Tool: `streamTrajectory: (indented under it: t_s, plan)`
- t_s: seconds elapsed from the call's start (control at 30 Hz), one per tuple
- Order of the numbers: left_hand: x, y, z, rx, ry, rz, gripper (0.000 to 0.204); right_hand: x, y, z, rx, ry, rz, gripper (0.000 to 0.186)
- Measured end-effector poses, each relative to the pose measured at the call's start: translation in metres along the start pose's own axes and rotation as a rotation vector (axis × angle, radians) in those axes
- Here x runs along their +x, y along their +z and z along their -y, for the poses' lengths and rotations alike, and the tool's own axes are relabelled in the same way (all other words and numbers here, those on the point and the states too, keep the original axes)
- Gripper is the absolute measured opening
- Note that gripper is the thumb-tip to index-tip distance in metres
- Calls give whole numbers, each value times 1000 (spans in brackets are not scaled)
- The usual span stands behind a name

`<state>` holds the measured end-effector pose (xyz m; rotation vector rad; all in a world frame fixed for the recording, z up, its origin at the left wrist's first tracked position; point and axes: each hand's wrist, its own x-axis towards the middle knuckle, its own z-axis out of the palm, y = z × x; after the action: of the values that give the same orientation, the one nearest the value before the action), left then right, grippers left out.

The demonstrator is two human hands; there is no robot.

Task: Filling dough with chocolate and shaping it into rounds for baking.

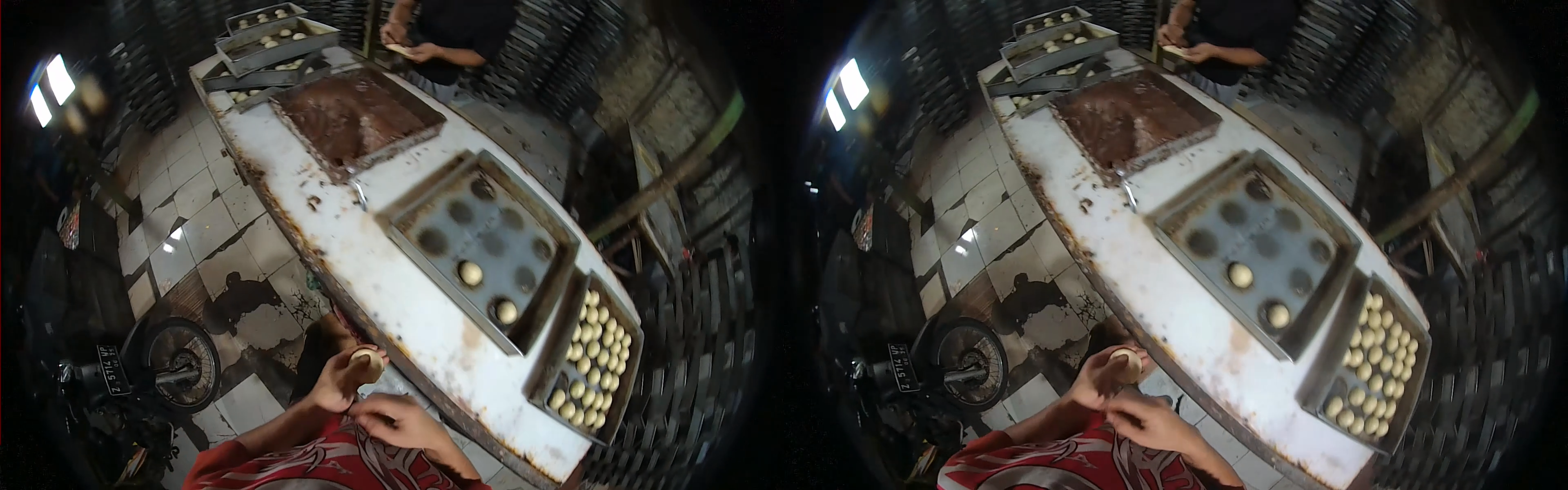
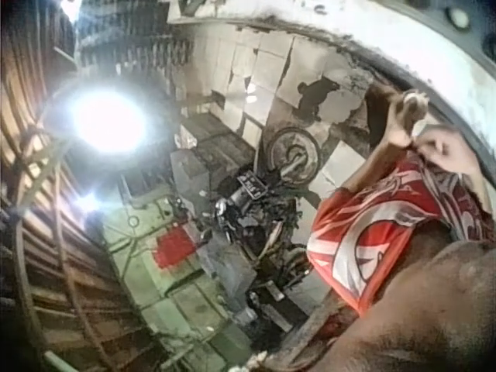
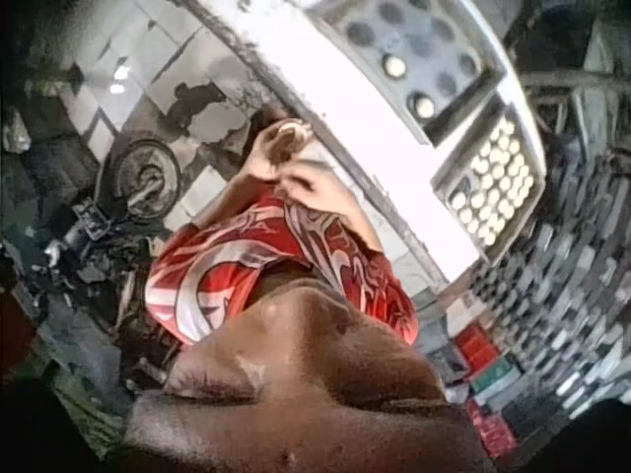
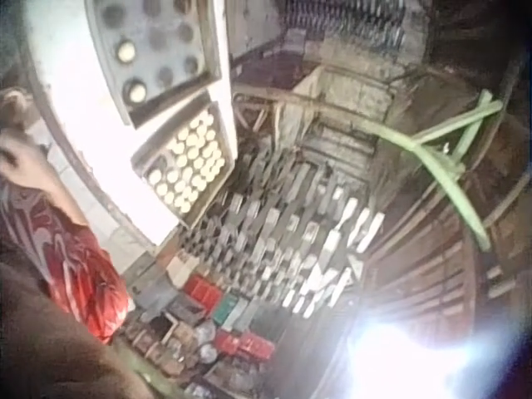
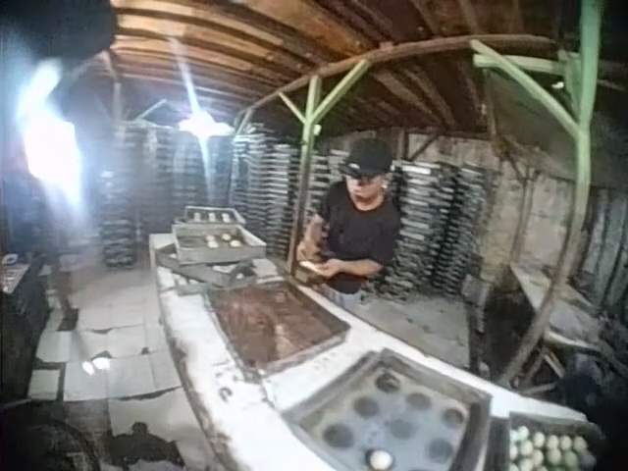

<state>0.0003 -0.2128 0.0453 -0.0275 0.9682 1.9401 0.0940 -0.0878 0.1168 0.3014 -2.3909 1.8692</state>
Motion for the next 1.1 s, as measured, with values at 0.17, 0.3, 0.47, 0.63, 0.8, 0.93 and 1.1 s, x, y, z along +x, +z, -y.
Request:
streamTrajectory:
  t_s: [0.17,0.3,0.47,0.63,0.8,0.93,1.1]
  plan:
    - [33,-18,-67,-326,183,126,44,197,-23,-95,285,178,-749,11]
    - [83,-75,-150,-200,240,54,47,306,-51,-204,-538,85,-935,18]
    - [144,-111,-212,288,126,-200,53,329,-16,-192,-377,156,-1154,9]
    - [182,-85,-234,345,51,214,77,417,-56,-129,-894,285,-557,8]
    - [181,-101,-273,-125,-219,188,66,454,-124,-123,-1372,420,177,8]
    - [197,-127,-269,-399,-253,-159,38,437,-109,-68,-1361,463,337,8]
    - [200,-106,-301,-492,-43,-93,39,387,-77,-19,-1025,339,-223,9]
